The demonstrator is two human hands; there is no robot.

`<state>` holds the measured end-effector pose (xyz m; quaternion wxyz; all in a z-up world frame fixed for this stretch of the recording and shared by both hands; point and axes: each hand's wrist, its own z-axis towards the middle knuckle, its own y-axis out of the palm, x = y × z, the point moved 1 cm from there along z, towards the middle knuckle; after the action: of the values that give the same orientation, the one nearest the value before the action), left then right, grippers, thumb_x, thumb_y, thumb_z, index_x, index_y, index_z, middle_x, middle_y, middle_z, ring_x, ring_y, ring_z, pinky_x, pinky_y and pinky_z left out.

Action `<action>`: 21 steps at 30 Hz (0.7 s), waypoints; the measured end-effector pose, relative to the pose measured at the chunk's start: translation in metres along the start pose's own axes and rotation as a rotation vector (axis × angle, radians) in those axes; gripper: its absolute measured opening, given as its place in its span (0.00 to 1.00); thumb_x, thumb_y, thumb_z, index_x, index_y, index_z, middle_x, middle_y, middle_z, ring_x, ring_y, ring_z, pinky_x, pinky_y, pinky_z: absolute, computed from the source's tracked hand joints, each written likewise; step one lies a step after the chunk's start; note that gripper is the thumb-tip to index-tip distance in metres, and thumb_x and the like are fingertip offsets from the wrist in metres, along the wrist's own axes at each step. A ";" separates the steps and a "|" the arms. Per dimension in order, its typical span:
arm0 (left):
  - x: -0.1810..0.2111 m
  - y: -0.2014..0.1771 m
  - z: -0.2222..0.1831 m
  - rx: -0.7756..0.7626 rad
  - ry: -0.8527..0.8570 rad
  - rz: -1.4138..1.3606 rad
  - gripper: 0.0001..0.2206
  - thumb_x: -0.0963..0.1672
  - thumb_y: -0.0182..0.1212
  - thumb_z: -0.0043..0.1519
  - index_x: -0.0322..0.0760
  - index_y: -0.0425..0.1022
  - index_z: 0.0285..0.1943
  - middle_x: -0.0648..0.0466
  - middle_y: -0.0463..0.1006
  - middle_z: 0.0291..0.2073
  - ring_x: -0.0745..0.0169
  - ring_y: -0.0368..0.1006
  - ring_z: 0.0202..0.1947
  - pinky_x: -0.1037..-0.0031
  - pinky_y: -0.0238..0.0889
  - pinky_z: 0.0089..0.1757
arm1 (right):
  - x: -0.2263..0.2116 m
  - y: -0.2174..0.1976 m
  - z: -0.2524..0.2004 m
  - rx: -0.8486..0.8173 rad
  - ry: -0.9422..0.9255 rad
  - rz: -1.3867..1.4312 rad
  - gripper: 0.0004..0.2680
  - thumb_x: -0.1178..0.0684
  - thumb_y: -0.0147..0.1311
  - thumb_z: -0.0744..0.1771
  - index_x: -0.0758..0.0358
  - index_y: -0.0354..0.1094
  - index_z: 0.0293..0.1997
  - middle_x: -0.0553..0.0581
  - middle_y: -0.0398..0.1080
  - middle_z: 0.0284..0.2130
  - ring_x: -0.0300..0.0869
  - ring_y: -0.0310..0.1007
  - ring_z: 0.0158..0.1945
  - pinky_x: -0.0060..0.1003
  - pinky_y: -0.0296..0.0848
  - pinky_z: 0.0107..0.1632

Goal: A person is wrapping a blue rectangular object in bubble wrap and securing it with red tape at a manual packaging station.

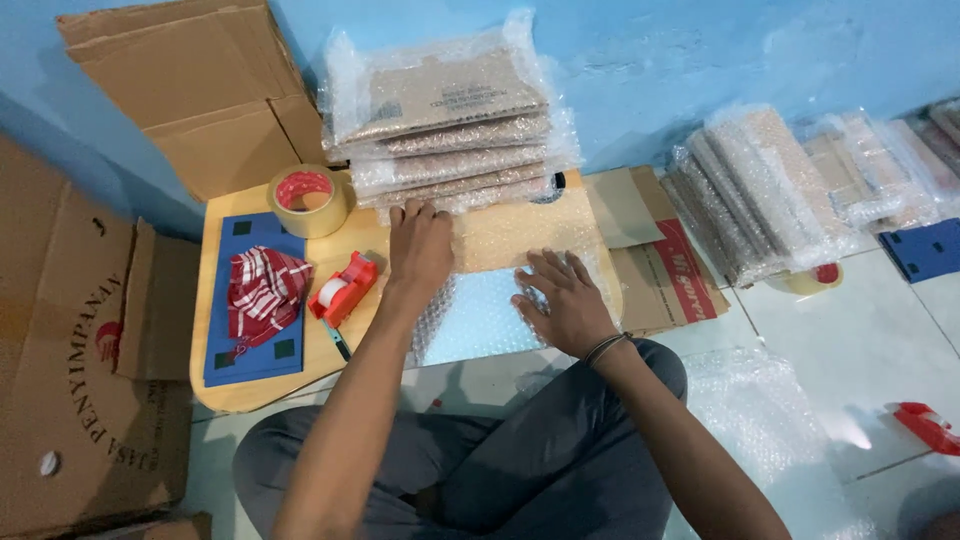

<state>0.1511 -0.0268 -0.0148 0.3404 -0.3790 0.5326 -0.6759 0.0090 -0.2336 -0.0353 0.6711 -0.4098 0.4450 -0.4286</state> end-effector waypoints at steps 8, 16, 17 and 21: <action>0.001 -0.033 -0.043 0.148 0.141 -0.222 0.05 0.39 0.62 0.57 0.35 0.76 0.41 0.46 0.77 0.40 0.43 0.70 0.54 0.55 0.60 0.55 | -0.005 0.001 0.000 0.097 0.017 -0.030 0.13 0.39 0.58 0.67 0.48 0.76 0.55 0.56 0.73 0.58 0.53 0.68 0.66 0.54 0.58 0.71; 0.036 -0.089 -0.121 0.030 0.268 -0.332 0.13 0.34 0.53 0.61 0.22 0.72 0.54 0.28 0.78 0.51 0.28 0.69 0.62 0.45 0.58 0.61 | 0.006 0.031 -0.015 0.466 0.052 -0.054 0.10 0.39 0.66 0.64 0.49 0.80 0.27 0.58 0.77 0.23 0.51 0.78 0.34 0.45 0.72 0.51; 0.034 -0.078 -0.126 0.032 0.307 -0.300 0.14 0.34 0.57 0.56 0.23 0.72 0.52 0.28 0.77 0.53 0.29 0.68 0.63 0.46 0.58 0.61 | 0.004 0.027 -0.014 0.512 0.046 -0.064 0.10 0.42 0.66 0.63 0.53 0.79 0.23 0.57 0.73 0.19 0.50 0.75 0.30 0.43 0.71 0.48; 0.039 -0.052 -0.146 0.070 0.331 -0.255 0.11 0.34 0.59 0.56 0.28 0.71 0.46 0.32 0.77 0.55 0.35 0.69 0.64 0.50 0.59 0.61 | -0.020 -0.012 -0.010 0.510 0.043 -0.016 0.12 0.49 0.66 0.58 0.65 0.73 0.14 0.63 0.65 0.11 0.51 0.68 0.21 0.43 0.71 0.42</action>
<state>0.0015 0.0175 0.0209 0.1731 -0.3151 0.5051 -0.7846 -0.0077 -0.2195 -0.0220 0.7398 -0.2213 0.3335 -0.5408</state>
